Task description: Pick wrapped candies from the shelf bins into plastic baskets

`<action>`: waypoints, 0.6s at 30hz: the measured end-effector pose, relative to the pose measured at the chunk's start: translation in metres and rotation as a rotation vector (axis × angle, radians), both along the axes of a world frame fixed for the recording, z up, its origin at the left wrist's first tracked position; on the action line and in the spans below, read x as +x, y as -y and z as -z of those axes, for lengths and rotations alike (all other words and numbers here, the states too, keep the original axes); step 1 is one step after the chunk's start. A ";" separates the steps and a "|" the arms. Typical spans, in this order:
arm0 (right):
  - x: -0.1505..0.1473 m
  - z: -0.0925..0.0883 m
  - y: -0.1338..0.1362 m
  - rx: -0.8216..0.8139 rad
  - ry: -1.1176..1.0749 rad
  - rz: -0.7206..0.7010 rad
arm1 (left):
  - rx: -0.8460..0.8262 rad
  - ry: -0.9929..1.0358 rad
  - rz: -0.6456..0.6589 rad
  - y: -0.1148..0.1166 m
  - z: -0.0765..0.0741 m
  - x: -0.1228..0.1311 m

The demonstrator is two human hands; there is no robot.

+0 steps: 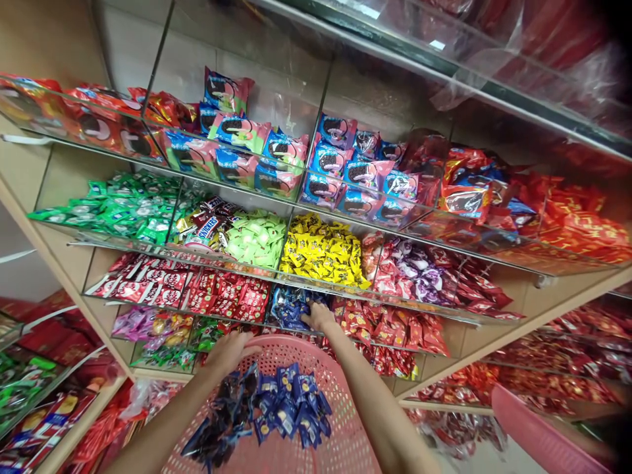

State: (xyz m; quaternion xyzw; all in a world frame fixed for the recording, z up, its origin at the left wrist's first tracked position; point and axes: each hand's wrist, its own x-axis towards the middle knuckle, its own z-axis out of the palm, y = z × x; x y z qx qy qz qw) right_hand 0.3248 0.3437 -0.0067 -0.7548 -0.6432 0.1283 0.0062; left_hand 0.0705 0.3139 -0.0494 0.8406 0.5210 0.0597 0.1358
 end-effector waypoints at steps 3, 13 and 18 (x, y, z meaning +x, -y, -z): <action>-0.009 0.002 -0.003 -0.004 0.019 0.058 | -0.004 -0.008 0.006 0.000 0.001 0.001; 0.014 0.005 -0.006 -0.032 0.003 0.078 | 0.002 -0.007 -0.012 0.003 -0.006 -0.001; 0.011 0.016 0.000 0.026 -0.002 0.078 | -0.005 -0.028 -0.022 0.004 -0.006 -0.002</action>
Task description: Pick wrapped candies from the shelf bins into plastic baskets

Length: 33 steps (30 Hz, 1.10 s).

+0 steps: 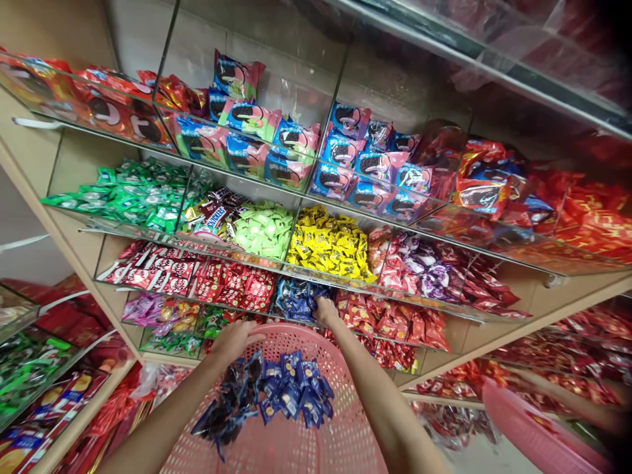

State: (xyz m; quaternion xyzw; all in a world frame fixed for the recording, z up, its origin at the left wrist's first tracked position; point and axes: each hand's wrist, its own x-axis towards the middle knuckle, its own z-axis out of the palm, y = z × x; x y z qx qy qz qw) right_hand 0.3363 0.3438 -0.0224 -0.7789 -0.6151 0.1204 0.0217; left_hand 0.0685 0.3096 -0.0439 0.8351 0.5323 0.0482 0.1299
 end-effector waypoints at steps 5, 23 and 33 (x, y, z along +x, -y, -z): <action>0.008 -0.010 0.006 0.137 -0.042 -0.027 | 0.002 -0.010 -0.005 0.000 -0.002 0.000; -0.007 -0.030 0.101 0.480 -0.526 -0.263 | -0.017 -0.048 -0.003 0.009 -0.010 0.010; -0.064 0.042 0.138 0.243 -0.700 -0.460 | 0.026 -0.042 0.021 0.013 -0.012 0.019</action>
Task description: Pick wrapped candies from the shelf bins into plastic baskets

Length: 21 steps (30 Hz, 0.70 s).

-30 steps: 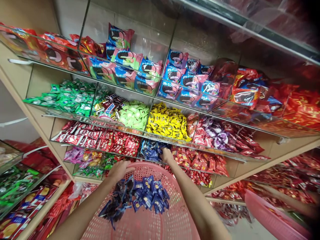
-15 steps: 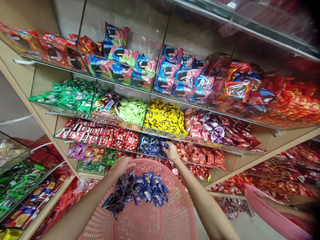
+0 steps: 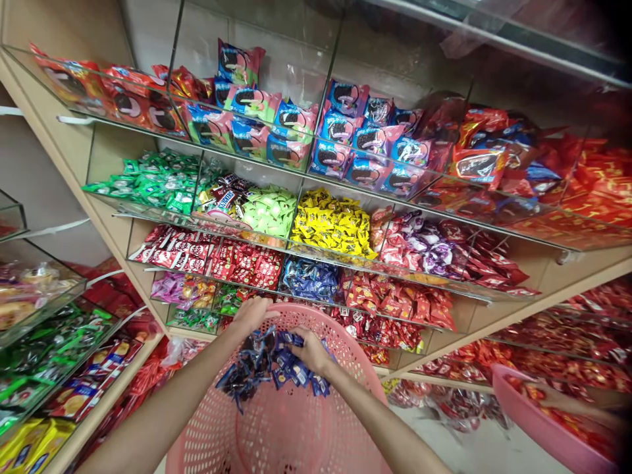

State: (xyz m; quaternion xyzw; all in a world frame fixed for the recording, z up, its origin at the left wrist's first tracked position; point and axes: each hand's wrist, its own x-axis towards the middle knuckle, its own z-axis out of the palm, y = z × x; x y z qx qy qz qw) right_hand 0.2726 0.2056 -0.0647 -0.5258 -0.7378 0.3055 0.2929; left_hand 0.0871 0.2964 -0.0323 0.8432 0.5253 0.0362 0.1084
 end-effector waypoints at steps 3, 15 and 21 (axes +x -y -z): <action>0.010 -0.002 -0.005 0.010 -0.001 0.052 | 0.003 0.011 -0.014 0.001 -0.003 -0.002; 0.015 -0.028 0.010 0.187 0.576 -0.088 | 0.027 -0.021 -0.017 0.004 -0.011 -0.009; 0.023 -0.036 0.014 0.202 0.592 -0.110 | 0.004 -0.015 -0.052 0.005 -0.010 -0.012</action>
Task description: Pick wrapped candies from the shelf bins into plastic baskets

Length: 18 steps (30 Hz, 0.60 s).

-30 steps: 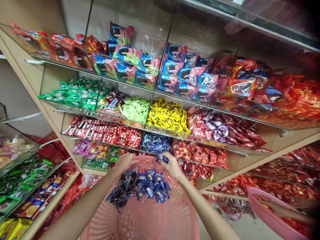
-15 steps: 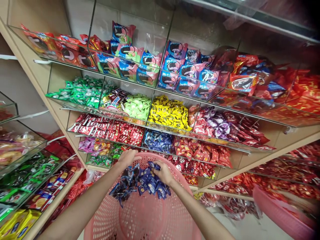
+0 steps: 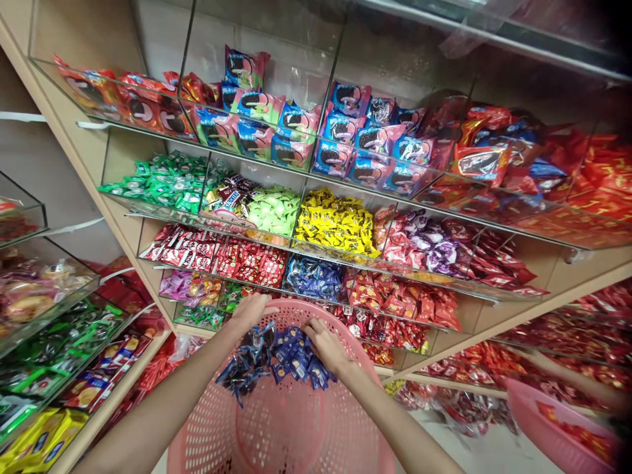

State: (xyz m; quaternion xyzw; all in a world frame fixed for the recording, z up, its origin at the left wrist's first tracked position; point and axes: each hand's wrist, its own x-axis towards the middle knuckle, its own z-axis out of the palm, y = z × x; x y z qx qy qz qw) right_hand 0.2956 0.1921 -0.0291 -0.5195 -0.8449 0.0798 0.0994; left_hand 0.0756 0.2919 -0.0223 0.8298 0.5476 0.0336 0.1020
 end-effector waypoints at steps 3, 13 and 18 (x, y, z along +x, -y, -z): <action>0.003 -0.006 0.008 0.025 -0.023 0.015 | 0.001 -0.004 0.006 0.000 0.000 -0.001; -0.026 0.040 0.020 0.268 0.188 -0.338 | 0.004 0.006 0.026 -0.002 0.006 -0.005; -0.008 0.037 0.020 0.139 0.160 -0.224 | 0.005 0.015 0.017 -0.004 0.010 -0.005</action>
